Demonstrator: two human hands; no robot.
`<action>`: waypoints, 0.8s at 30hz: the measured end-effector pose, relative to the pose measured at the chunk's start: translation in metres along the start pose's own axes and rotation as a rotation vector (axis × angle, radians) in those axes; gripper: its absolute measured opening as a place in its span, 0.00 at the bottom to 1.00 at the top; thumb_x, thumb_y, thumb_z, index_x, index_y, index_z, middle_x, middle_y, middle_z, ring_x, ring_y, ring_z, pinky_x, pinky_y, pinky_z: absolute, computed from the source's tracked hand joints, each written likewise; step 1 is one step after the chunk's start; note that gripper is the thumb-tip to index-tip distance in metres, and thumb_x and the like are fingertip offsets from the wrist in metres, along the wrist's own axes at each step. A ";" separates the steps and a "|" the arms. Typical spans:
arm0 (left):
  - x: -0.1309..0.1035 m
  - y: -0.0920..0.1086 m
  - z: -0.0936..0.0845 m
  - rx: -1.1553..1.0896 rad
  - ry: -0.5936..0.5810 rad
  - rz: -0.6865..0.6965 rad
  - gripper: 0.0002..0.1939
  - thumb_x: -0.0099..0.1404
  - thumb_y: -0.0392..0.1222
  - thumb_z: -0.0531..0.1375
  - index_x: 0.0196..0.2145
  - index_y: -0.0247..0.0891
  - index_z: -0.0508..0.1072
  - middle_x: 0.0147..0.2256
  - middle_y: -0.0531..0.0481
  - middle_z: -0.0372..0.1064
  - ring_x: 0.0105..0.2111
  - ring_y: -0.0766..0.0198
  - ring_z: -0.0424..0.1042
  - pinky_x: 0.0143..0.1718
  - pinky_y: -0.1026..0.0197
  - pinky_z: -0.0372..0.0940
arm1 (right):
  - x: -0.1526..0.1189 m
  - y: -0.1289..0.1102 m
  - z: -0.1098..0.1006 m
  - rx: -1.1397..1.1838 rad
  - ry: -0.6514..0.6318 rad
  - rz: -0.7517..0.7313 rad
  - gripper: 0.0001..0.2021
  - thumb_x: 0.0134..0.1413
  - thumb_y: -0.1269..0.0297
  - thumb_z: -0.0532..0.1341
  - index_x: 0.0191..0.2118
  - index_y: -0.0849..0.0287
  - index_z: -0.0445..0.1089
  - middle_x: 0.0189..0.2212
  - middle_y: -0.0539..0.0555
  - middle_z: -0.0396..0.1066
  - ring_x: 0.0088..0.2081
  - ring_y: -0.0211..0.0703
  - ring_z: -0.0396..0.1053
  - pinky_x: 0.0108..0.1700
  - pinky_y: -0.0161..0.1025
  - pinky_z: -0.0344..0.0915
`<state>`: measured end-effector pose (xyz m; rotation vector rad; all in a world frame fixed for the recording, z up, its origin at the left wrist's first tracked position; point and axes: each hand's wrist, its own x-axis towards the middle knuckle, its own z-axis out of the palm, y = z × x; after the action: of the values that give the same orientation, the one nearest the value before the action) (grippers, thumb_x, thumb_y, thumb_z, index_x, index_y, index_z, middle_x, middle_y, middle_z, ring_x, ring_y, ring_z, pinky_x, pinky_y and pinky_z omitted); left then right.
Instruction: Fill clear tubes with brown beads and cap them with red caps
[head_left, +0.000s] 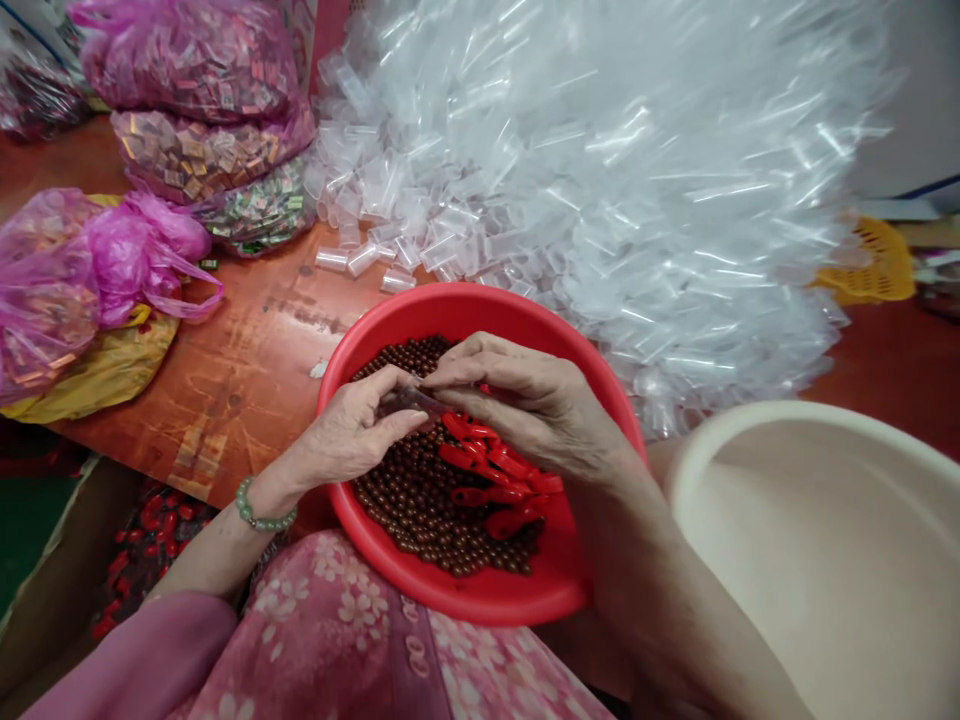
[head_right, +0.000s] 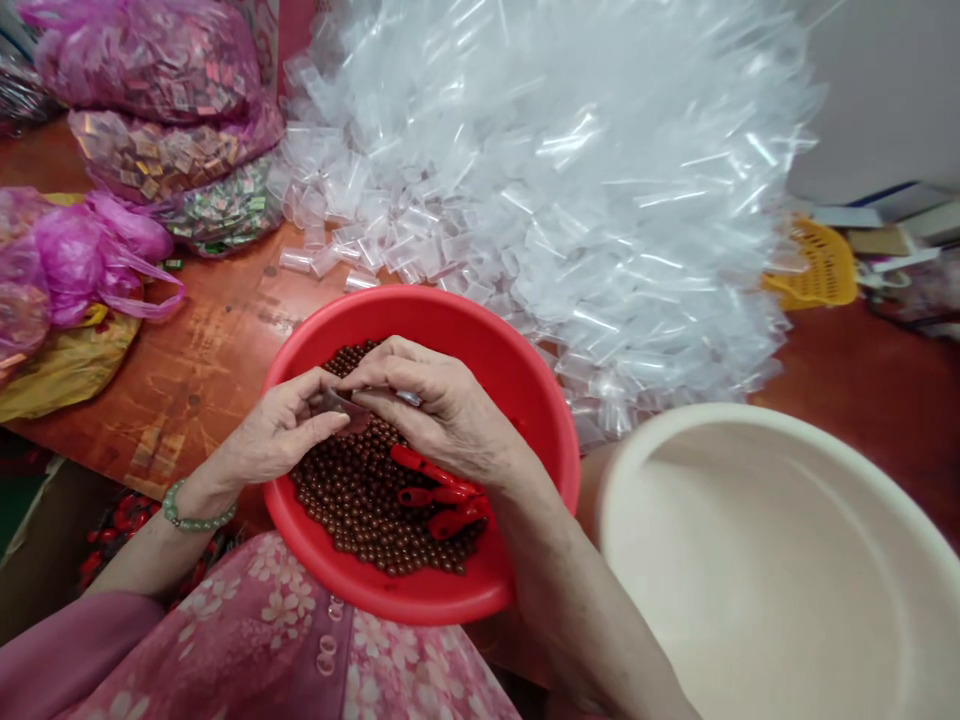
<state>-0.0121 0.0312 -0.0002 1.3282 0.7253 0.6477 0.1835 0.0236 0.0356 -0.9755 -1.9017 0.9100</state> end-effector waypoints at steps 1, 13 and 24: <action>0.000 0.001 -0.001 0.027 -0.012 -0.005 0.07 0.65 0.42 0.58 0.40 0.37 0.68 0.35 0.51 0.68 0.36 0.65 0.68 0.41 0.60 0.64 | 0.002 0.000 -0.001 -0.013 -0.041 -0.003 0.07 0.60 0.69 0.62 0.42 0.53 0.76 0.34 0.51 0.73 0.36 0.37 0.71 0.39 0.36 0.68; 0.006 0.006 0.002 -0.176 0.095 -0.006 0.07 0.63 0.39 0.62 0.39 0.36 0.69 0.36 0.51 0.71 0.36 0.68 0.72 0.43 0.64 0.68 | 0.002 -0.011 -0.018 -0.195 -0.050 0.142 0.06 0.63 0.62 0.57 0.37 0.56 0.69 0.32 0.52 0.71 0.33 0.40 0.68 0.37 0.39 0.66; 0.001 0.019 -0.003 -0.058 0.141 0.124 0.07 0.64 0.39 0.62 0.40 0.36 0.73 0.34 0.50 0.74 0.35 0.66 0.75 0.41 0.64 0.69 | -0.035 0.031 -0.009 -0.818 -0.533 0.556 0.06 0.61 0.67 0.58 0.36 0.61 0.72 0.33 0.59 0.76 0.35 0.48 0.73 0.36 0.40 0.63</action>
<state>-0.0141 0.0361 0.0184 1.2905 0.7357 0.8629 0.2143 0.0091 0.0019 -1.9691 -2.5947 0.7214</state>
